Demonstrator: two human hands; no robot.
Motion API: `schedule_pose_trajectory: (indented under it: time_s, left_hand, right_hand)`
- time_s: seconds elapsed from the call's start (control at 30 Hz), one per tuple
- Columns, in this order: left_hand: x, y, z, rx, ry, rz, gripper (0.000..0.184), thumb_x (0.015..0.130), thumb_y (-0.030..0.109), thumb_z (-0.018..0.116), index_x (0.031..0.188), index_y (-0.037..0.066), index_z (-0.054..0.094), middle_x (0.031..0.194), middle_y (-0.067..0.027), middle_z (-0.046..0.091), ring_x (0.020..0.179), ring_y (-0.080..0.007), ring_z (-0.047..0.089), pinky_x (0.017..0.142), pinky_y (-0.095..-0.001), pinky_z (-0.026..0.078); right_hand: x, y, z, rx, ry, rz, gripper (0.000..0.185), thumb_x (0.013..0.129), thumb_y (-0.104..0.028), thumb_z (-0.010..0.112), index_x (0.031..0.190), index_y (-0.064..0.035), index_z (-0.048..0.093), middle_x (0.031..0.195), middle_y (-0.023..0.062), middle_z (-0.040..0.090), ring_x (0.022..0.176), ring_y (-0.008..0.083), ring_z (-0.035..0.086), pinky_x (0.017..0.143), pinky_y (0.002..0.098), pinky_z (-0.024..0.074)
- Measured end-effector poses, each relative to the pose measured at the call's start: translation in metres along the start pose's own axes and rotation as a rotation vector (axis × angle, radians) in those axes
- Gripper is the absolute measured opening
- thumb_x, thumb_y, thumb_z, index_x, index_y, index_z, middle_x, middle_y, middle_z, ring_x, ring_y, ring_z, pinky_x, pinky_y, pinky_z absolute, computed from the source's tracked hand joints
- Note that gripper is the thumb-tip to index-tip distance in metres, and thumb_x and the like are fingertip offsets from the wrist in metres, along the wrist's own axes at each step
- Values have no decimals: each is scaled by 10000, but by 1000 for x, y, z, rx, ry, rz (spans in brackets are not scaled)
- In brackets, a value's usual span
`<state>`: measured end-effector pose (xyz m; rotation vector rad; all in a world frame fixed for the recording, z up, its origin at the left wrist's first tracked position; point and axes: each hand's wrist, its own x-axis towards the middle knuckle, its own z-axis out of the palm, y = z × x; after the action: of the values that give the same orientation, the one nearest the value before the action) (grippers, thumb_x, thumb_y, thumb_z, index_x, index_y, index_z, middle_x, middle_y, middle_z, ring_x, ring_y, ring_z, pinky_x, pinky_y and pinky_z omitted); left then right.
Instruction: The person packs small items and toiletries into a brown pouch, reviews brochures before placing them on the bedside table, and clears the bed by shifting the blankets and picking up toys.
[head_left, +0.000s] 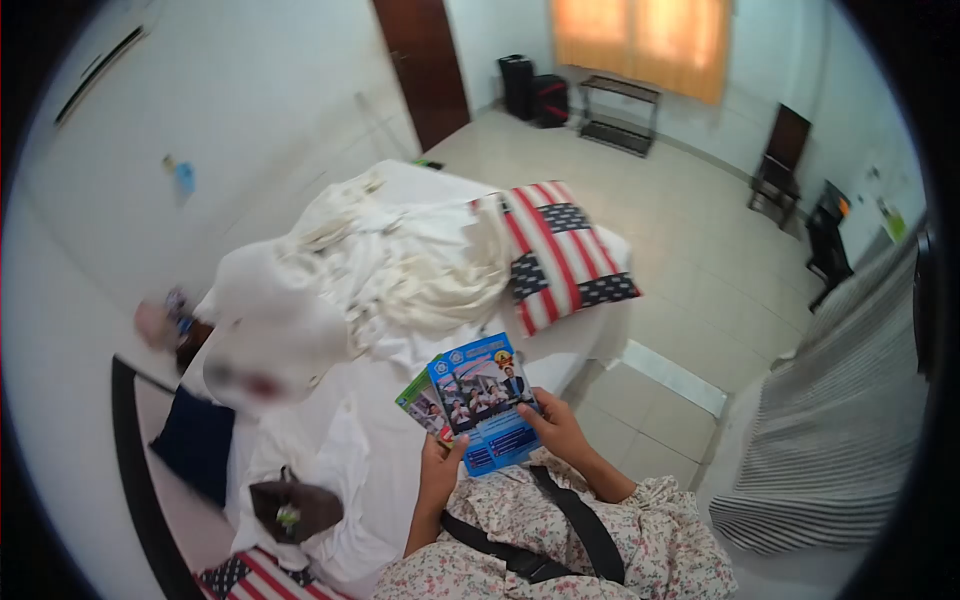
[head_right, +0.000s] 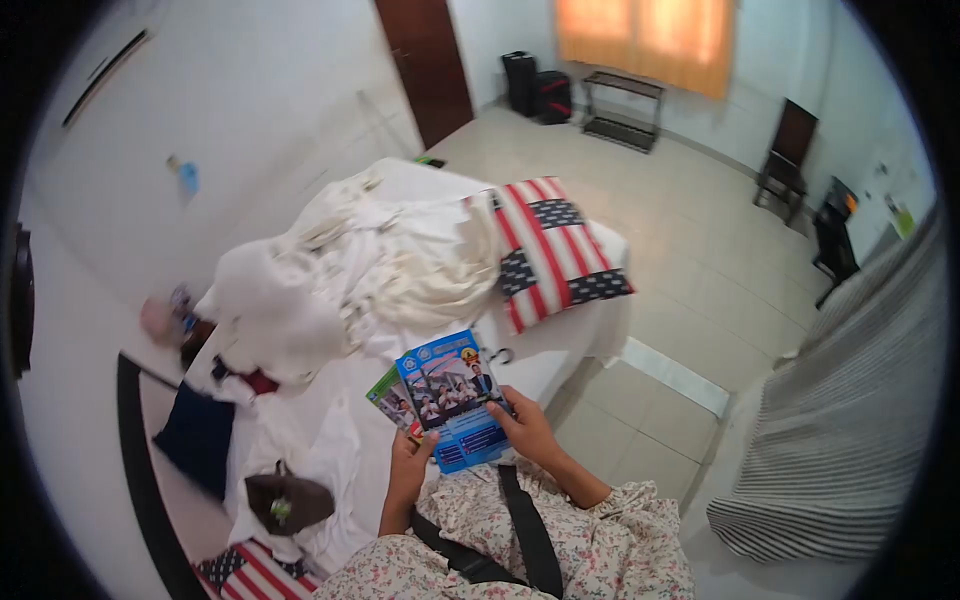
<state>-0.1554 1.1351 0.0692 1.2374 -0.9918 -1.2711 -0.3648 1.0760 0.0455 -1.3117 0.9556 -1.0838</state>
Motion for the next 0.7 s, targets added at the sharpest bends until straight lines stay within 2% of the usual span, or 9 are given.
schedule_pose_trajectory:
  time_s: [0.07, 0.2, 0.33, 0.47, 0.6, 0.7]
  left_hand:
    - [17, -6, 37, -20, -68, -25, 395, 957, 91, 570, 1309, 5, 413, 1202, -110, 589, 1087, -168, 571, 943, -318, 449]
    - [52, -8, 109, 92, -312, 22, 367, 970, 164, 574, 1281, 10, 454, 1195, -90, 599, 1059, -147, 569, 932, -304, 433]
    - [94, -22, 172, 100, -537, -30, 396, 961, 160, 591, 1294, 4, 443, 1189, -94, 599, 1064, -143, 567, 923, -298, 444]
    - [137, -43, 241, 104, -691, -69, 417, 933, 135, 632, 1276, -1, 438, 1185, -95, 595, 1074, -142, 566, 934, -293, 453]
    - [190, -67, 309, 156, -884, -121, 406, 920, 131, 652, 1237, -15, 445, 1136, -88, 604, 1022, -144, 589, 884, -290, 485]
    - [235, -70, 361, 155, -1000, -166, 419, 913, 136, 662, 1242, -3, 443, 1121, -86, 606, 1005, -144, 593, 867, -286, 492]
  right_hand:
    - [-12, 8, -39, 63, 82, 11, 248, 974, -194, 560, 1130, -2, 571, 880, 21, 604, 806, 76, 520, 719, 252, 447]
    - [-33, 9, -110, 160, 199, 73, 273, 967, -196, 574, 1139, 16, 582, 955, 42, 641, 863, 85, 562, 781, 259, 467]
    - [-46, -6, -154, 259, 423, 58, 301, 931, -194, 634, 1135, 24, 591, 985, 74, 657, 901, 118, 599, 820, 269, 484]
    - [-55, 18, -204, 277, 608, 90, 365, 872, -207, 714, 1123, 31, 599, 999, 99, 665, 899, 133, 619, 821, 280, 500]
    - [-49, 21, -256, 261, 802, 110, 321, 875, -165, 706, 1114, 28, 613, 982, 81, 672, 883, 117, 622, 804, 268, 506]
    - [-24, 19, -301, 243, 920, 13, 285, 884, -139, 690, 1107, 23, 616, 987, 73, 671, 890, 113, 617, 811, 272, 504]
